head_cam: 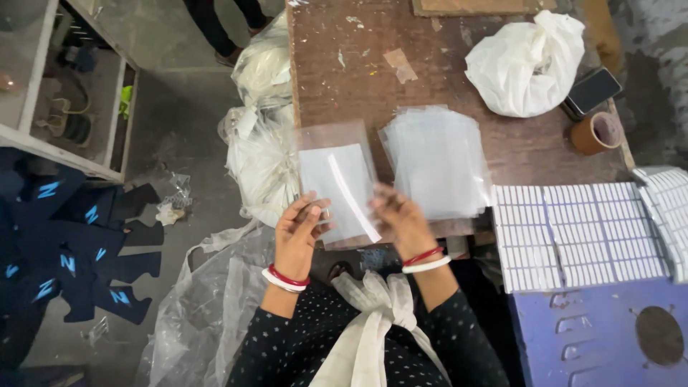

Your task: Peeling and separating thin plastic sheets from a stack on a wooden workbench.

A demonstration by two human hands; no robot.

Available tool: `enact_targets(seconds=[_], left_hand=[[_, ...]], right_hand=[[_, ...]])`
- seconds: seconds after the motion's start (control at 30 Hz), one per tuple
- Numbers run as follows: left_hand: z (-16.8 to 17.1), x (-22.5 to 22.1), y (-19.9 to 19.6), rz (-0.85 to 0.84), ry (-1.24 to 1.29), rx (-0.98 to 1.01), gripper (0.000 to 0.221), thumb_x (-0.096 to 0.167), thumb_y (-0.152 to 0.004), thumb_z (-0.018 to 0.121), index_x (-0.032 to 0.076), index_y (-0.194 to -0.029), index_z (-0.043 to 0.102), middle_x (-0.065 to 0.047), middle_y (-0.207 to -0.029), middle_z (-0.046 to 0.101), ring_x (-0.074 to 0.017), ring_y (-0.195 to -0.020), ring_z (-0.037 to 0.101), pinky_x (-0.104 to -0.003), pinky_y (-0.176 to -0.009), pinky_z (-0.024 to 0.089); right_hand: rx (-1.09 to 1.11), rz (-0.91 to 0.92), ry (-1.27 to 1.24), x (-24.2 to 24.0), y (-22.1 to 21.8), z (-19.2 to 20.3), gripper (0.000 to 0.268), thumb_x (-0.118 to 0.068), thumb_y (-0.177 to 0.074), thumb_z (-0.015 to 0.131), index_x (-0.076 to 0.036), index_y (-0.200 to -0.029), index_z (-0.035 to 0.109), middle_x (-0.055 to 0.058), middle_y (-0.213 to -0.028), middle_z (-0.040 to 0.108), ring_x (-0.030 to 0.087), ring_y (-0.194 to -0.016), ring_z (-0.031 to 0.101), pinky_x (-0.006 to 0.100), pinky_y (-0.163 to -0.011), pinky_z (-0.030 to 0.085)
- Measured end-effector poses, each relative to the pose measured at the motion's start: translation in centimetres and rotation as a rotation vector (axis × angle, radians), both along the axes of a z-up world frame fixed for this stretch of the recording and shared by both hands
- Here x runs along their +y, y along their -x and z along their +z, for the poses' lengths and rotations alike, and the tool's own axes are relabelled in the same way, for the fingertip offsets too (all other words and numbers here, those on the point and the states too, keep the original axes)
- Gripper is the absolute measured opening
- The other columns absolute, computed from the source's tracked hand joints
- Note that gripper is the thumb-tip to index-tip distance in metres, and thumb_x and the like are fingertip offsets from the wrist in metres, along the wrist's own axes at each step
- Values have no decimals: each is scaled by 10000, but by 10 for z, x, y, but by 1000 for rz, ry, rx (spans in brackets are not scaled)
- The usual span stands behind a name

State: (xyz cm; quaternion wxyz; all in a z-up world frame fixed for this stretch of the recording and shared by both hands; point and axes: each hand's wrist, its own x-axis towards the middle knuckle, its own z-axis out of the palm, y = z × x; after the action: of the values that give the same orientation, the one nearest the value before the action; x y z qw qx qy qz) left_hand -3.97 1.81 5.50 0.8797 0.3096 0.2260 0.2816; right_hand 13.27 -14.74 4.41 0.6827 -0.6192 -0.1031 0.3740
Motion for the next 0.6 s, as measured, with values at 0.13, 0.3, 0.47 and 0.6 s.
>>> enact_targets(seconds=[0.13, 0.3, 0.47, 0.6], left_hand=[[10, 0, -10, -130, -172, 98, 331, 92, -981, 657, 1, -1299, 654, -152, -1188, 744, -199, -980, 725, -353, -860, 620], [-39, -1, -11, -7, -540, 386, 308, 109, -1008, 657, -35, -1277, 701, -146, -1178, 776, -144, -1017, 692, -277, -872, 552], [-89, 4, -9, 223, -711, 559, 391, 125, -957, 672, -50, -1306, 646, -191, -1303, 686, -242, -1189, 656, -344, -1034, 508], [-130, 7, -18, 165, -950, 704, 673, 238, -934, 723, -97, -1452, 454, -289, -1472, 516, -395, -1384, 490, -413, -1160, 355]], right_hand=[[-375, -160, -13, -22, -34, 72, 388, -118, -988, 726, -31, -1362, 669, 46, -1035, 725, 95, -828, 612, 228, -684, 503], [-565, -373, 232, -68, -92, 51, 381, -144, -969, 686, -22, -1327, 638, 82, -1051, 736, 187, -845, 702, 307, -694, 534], [-1457, -339, 735, -61, -39, 59, 358, -135, -906, 737, 30, -1215, 666, 239, -1137, 690, 433, -1033, 653, 482, -891, 520], [-1243, 20, 520, -15, 31, 17, 384, -256, -951, 658, 3, -1234, 633, 231, -1218, 676, 406, -1149, 631, 471, -1007, 491]])
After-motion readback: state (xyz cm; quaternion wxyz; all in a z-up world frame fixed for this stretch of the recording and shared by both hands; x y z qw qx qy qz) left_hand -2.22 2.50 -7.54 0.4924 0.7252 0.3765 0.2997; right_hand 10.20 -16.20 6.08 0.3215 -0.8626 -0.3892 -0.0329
